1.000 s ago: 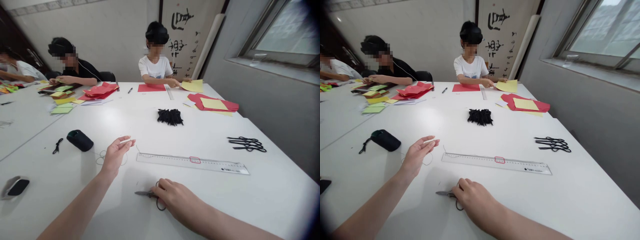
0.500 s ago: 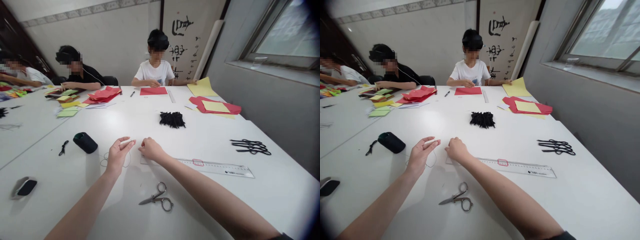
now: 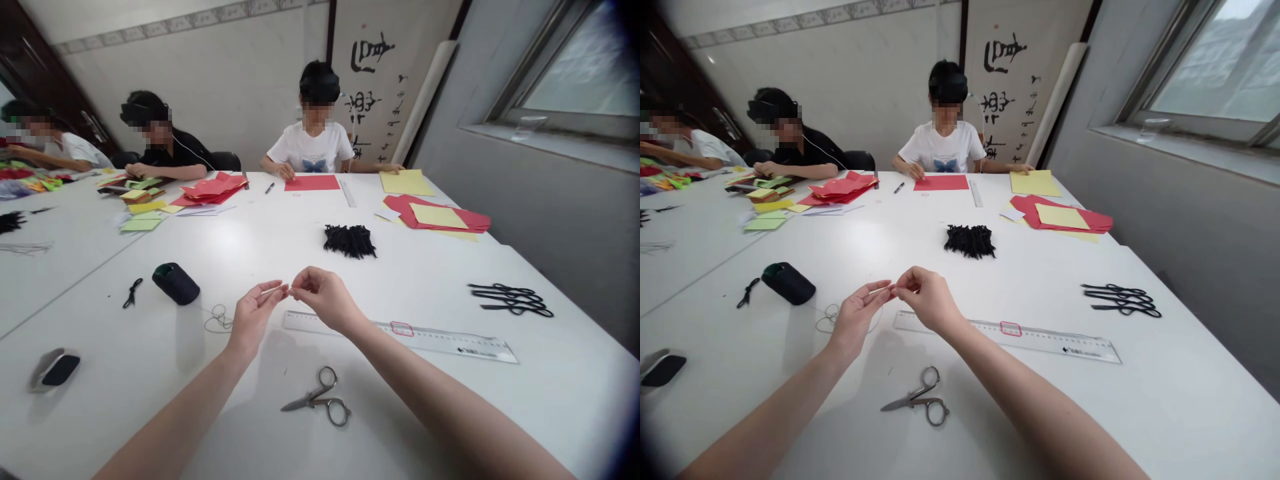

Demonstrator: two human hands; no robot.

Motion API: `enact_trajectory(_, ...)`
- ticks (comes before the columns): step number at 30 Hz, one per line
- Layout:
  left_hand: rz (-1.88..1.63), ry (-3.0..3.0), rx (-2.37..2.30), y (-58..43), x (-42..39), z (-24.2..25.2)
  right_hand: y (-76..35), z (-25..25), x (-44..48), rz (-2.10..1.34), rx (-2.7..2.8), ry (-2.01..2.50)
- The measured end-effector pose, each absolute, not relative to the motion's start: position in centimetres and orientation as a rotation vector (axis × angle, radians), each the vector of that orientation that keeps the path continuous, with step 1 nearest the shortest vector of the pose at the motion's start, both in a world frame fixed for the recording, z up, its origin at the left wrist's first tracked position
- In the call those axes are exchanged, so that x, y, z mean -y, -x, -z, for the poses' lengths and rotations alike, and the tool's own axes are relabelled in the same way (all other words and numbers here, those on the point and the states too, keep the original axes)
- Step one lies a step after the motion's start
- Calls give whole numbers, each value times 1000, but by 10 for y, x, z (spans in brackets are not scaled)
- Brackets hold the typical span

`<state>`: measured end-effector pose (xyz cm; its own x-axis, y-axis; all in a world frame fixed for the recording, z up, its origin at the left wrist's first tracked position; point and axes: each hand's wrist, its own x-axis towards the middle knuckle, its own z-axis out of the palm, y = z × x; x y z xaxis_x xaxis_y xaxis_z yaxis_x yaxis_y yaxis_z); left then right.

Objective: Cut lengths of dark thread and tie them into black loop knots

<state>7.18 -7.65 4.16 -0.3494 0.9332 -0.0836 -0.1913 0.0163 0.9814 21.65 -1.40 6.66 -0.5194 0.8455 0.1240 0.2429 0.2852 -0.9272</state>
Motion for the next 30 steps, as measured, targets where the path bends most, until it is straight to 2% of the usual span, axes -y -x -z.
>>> enact_trajectory(5,-1495,-741,-1098,-93,84,-43,-222,-69,25,-1467,1603,808)
enact_trajectory(8,-1474,-667,-1024,-103,88,-46,-223,-68,28,-1447,1541,831)
enact_trajectory(14,-1391,-711,-1196,-108,97,-52,-234,-61,36,-1307,1570,940)
enact_trajectory(24,-1257,-1280,-1409,-109,103,-47,-255,-44,47,-1463,1560,1034)
enact_trajectory(30,-1240,-1357,-1416,-112,107,-47,-256,-36,50,-1692,1437,969)
